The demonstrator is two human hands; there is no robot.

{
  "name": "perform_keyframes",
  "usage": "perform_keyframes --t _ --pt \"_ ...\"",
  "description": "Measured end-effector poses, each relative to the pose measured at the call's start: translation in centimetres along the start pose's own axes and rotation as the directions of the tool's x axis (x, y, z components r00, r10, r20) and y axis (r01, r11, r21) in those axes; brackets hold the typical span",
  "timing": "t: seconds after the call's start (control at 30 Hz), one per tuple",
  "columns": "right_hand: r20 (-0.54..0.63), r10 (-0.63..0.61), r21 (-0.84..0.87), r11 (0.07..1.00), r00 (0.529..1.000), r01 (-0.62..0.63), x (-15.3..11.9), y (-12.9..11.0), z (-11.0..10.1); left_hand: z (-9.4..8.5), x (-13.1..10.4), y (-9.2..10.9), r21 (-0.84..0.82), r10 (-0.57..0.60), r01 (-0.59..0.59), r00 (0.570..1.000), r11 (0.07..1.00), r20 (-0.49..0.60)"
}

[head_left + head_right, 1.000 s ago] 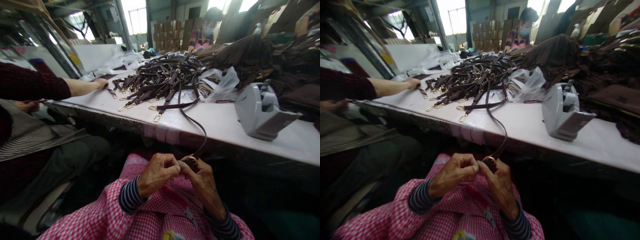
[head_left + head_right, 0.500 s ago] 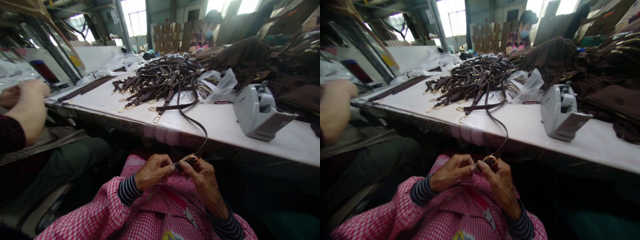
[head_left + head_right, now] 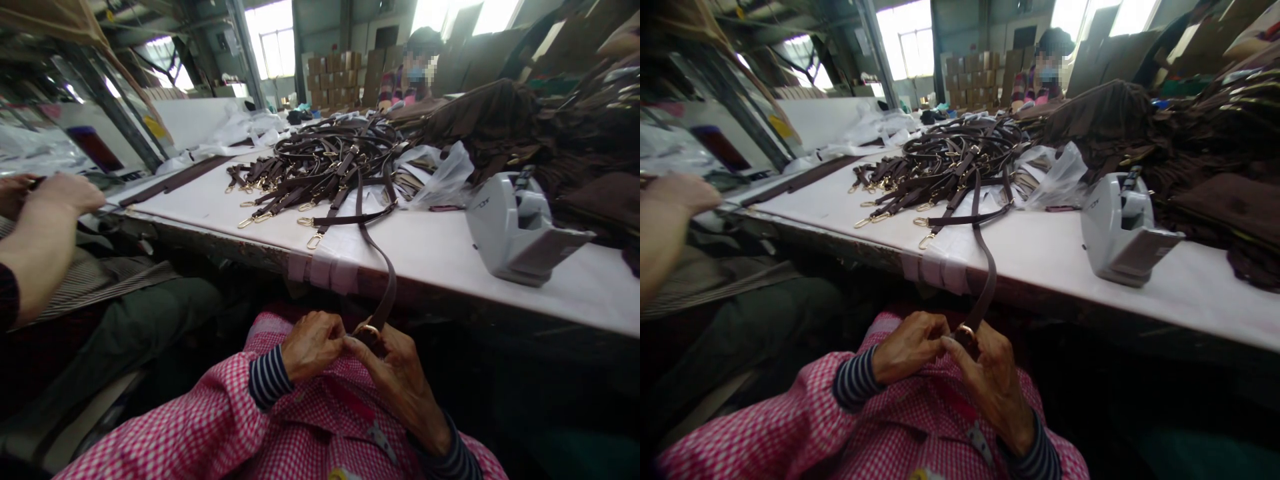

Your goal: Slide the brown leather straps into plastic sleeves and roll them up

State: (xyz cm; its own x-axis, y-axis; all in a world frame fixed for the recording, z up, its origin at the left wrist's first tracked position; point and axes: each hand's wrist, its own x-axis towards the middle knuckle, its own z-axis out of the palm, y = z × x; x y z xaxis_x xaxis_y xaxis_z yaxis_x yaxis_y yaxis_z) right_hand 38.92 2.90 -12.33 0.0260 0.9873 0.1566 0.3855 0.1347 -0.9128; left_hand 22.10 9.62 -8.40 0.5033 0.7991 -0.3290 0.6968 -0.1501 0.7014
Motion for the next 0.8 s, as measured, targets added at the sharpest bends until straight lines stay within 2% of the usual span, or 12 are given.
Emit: perform_keyframes --t 0.07,0.13,0.2,0.3,0.4,0.57,0.67,0.73,0.8 --pt "0.02 -0.003 -0.008 1.0 1.0 0.003 -0.1 0.2 0.2 0.4 0.0 -0.4 0.025 -0.003 0.004 1.0 1.0 -0.024" --pt "0.03 0.005 -0.016 1.0 1.0 -0.005 -0.1 0.2 0.1 0.6 -0.1 -0.7 -0.043 -0.023 0.022 0.999 0.999 -0.03" --pt "0.03 0.014 -0.011 1.0 0.999 -0.013 0.1 -0.1 -0.2 0.6 0.0 -0.8 -0.205 -0.042 0.037 0.999 0.978 -0.018" --pt "0.013 0.001 0.028 1.0 1.0 -0.001 0.6 -0.6 -0.9 0.0 0.1 -0.2 -0.463 -0.055 0.051 0.998 0.885 0.005" --pt "0.028 -0.019 0.107 0.994 0.999 0.016 1.0 -1.2 -1.5 -0.7 0.1 0.8 -0.597 -0.096 0.09 0.995 0.797 0.021" --pt "0.15 -0.018 0.222 0.975 0.989 -0.016 1.3 -1.7 -2.5 -0.6 0.0 0.8 -0.724 -0.103 0.13 0.991 0.677 0.081" --pt "0.182 -0.067 0.226 0.974 0.981 0.025 1.3 -1.6 -3.0 -0.2 0.0 0.1 -0.76 -0.103 0.143 0.99 0.633 0.1" --pt "0.187 -0.094 0.225 0.973 0.978 0.05 1.1 -1.2 -3.0 0.1 -0.1 0.1 -0.749 -0.103 0.143 0.99 0.647 0.1" --pt "0.164 -0.088 0.226 0.973 0.982 0.049 0.9 -0.8 -2.8 0.4 -0.3 0.3 -0.684 -0.105 0.113 0.993 0.721 0.054"
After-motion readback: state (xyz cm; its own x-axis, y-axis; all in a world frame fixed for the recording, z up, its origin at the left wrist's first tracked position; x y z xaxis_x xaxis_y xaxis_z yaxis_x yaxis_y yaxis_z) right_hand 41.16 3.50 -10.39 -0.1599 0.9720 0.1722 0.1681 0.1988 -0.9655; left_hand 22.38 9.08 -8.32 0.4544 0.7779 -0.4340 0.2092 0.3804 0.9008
